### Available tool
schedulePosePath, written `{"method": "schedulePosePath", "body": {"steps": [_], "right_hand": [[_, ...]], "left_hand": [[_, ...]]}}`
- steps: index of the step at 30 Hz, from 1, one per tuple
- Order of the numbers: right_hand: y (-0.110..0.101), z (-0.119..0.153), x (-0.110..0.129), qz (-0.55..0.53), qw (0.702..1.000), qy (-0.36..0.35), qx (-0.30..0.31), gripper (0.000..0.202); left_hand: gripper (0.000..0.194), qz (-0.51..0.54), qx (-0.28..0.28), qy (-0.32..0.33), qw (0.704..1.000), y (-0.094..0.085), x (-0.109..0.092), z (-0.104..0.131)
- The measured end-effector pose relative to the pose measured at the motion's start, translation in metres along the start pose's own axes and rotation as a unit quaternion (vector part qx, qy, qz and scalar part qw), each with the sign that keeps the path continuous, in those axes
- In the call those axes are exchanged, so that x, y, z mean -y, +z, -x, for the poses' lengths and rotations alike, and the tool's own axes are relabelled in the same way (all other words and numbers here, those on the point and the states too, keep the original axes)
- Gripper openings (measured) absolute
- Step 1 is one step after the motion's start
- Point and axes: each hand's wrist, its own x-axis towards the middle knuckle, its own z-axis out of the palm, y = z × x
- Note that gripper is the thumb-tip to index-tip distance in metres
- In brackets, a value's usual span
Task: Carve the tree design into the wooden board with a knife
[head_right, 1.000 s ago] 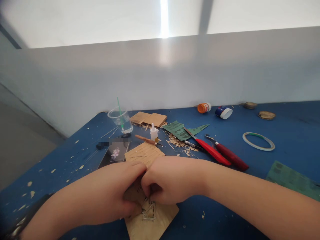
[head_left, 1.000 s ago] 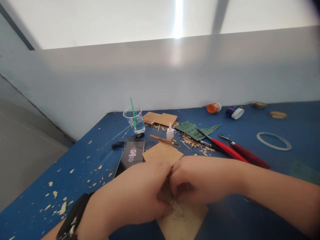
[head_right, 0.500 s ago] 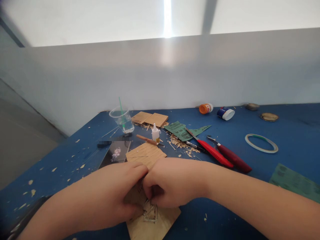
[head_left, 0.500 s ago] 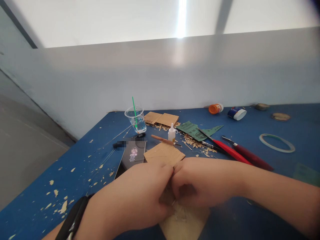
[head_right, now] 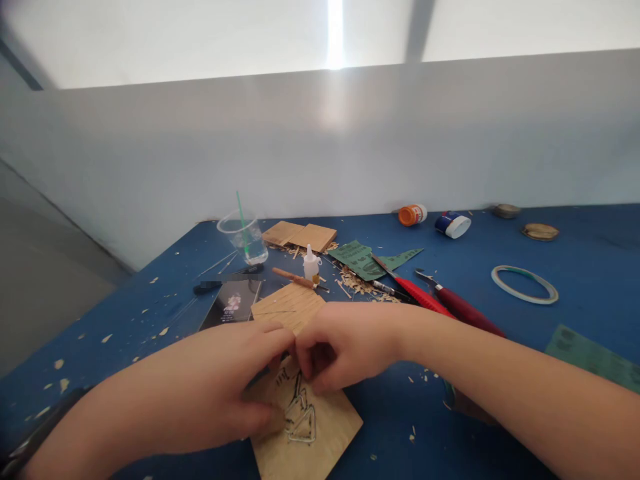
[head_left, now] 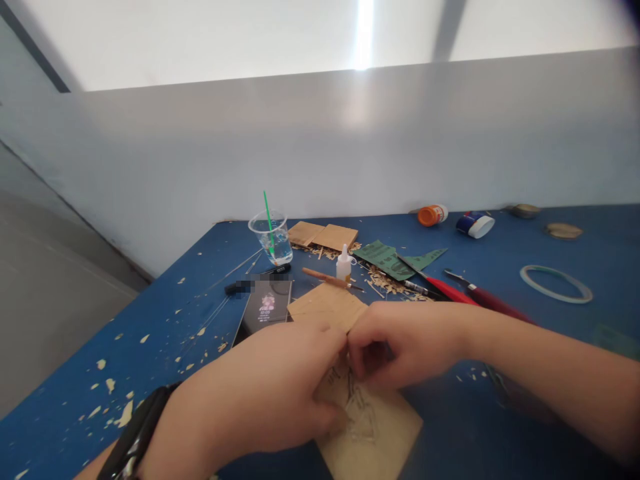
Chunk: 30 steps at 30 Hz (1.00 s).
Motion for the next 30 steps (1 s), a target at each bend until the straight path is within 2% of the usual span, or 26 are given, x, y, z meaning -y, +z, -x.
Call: {"method": "schedulePosePath", "body": {"steps": [7, 11, 13, 16, 18, 24, 30], "right_hand": [[0.001, -0.001, -0.001, 0.0, 1.0, 0.009, 0.0, 0.01], [0.002, -0.001, 0.007, 0.019, 1.0, 0.011, -0.008, 0.008], [0.006, 0.0, 0.013, 0.036, 0.999, 0.012, -0.021, 0.004], [0.012, 0.001, 0.024, 0.064, 0.995, 0.049, -0.05, 0.02], [0.016, 0.002, 0.029, 0.085, 0.991, 0.076, -0.063, 0.018], [0.012, 0.006, 0.027, 0.054, 0.993, 0.084, -0.063, 0.015], [-0.001, 0.01, 0.019, 0.068, 0.985, 0.152, -0.054, 0.013]], "left_hand": [[0.033, 0.009, 0.005, -0.015, 1.0, 0.001, 0.001, -0.001], [0.032, 0.029, -0.003, 0.005, 1.0, 0.001, 0.001, -0.002], [0.027, 0.022, -0.005, 0.005, 1.0, 0.001, 0.002, -0.003], [0.008, 0.003, -0.01, -0.011, 1.0, 0.001, 0.004, -0.005], [0.005, -0.012, -0.015, -0.008, 1.0, 0.001, 0.005, -0.006], [0.012, -0.005, -0.007, 0.003, 1.0, 0.0, 0.01, -0.008], [0.039, 0.0, -0.001, 0.028, 1.0, 0.0, 0.01, -0.006]]}}
